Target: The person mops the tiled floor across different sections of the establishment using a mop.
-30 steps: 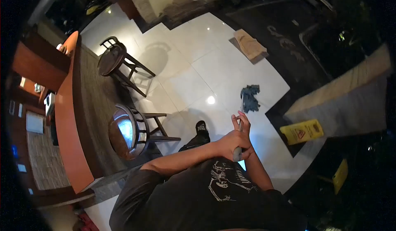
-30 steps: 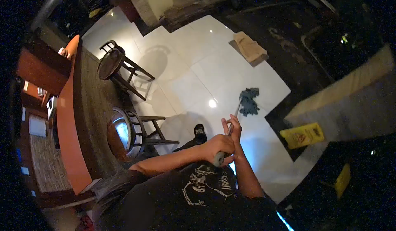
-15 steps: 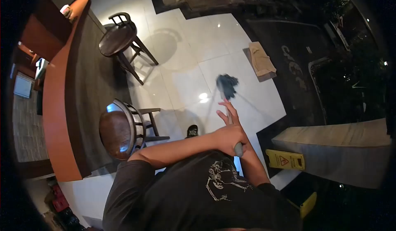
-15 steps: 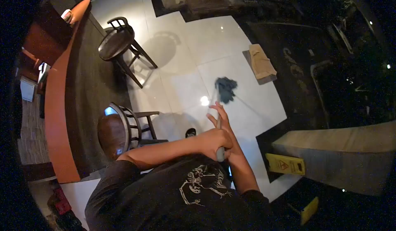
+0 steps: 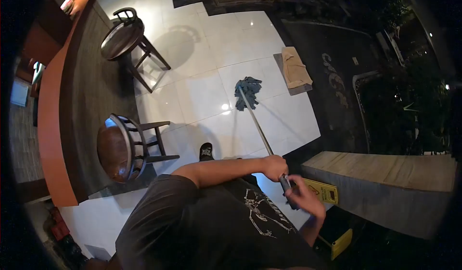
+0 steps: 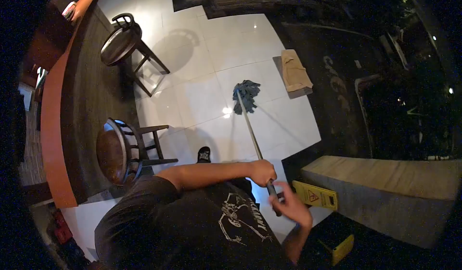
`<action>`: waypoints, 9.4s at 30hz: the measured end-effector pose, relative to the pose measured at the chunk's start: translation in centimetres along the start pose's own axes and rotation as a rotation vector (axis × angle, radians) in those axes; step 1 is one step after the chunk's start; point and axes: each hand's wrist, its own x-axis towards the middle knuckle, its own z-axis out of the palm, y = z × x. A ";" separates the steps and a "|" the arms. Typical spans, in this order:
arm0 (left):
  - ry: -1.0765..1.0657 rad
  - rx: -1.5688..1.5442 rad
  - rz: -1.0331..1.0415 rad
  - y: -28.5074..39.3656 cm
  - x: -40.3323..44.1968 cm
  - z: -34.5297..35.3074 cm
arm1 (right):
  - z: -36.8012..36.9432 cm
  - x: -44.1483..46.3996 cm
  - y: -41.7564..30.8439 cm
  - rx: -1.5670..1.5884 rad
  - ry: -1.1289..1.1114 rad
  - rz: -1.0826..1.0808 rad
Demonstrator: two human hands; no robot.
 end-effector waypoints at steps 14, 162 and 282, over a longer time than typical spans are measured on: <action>0.025 0.075 0.016 -7.3 8.9 9.7 | 0.3 2.1 8.9 -0.314 0.450 0.196; 0.293 0.237 -0.391 -82.8 -13.1 -88.4 | -16.9 107.5 -65.1 -0.731 -0.020 -0.283; 0.116 0.454 -0.691 -136.8 -64.2 -141.9 | 21.8 169.0 -111.8 -0.141 0.471 -0.217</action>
